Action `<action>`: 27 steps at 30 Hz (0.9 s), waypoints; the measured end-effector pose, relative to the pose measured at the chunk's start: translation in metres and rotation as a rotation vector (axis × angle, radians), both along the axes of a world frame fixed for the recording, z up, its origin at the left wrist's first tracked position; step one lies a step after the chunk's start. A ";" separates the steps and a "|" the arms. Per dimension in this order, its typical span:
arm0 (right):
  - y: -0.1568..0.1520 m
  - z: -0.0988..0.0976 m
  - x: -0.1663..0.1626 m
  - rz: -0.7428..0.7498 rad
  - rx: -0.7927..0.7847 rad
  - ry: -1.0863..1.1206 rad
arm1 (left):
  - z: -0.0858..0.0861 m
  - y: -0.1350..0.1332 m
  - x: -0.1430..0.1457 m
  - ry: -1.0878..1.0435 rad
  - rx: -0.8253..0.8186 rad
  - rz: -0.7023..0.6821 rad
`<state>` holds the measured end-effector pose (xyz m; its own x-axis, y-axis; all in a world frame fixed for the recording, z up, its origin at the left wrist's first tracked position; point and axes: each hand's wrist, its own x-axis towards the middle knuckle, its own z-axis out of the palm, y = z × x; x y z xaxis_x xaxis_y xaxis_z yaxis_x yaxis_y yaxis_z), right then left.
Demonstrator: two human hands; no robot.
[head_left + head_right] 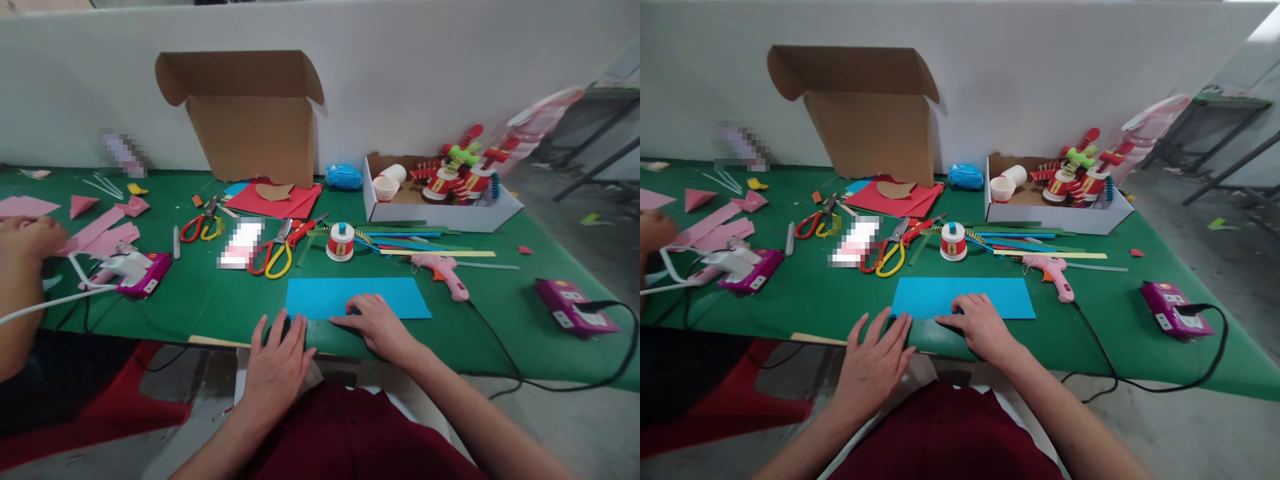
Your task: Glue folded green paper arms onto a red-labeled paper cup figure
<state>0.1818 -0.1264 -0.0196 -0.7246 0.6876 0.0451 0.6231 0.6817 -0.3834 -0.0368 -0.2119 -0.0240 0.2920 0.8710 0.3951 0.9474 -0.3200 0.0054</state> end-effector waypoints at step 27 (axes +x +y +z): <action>-0.046 0.004 0.021 -0.020 -0.004 -0.070 | -0.009 0.004 -0.005 -0.089 0.033 -0.068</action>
<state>0.2026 -0.1727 -0.0160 -0.7122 0.7019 -0.0086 0.6619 0.6674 -0.3412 -0.0419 -0.2076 -0.0326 0.3122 0.8364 0.4504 0.9199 -0.3847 0.0767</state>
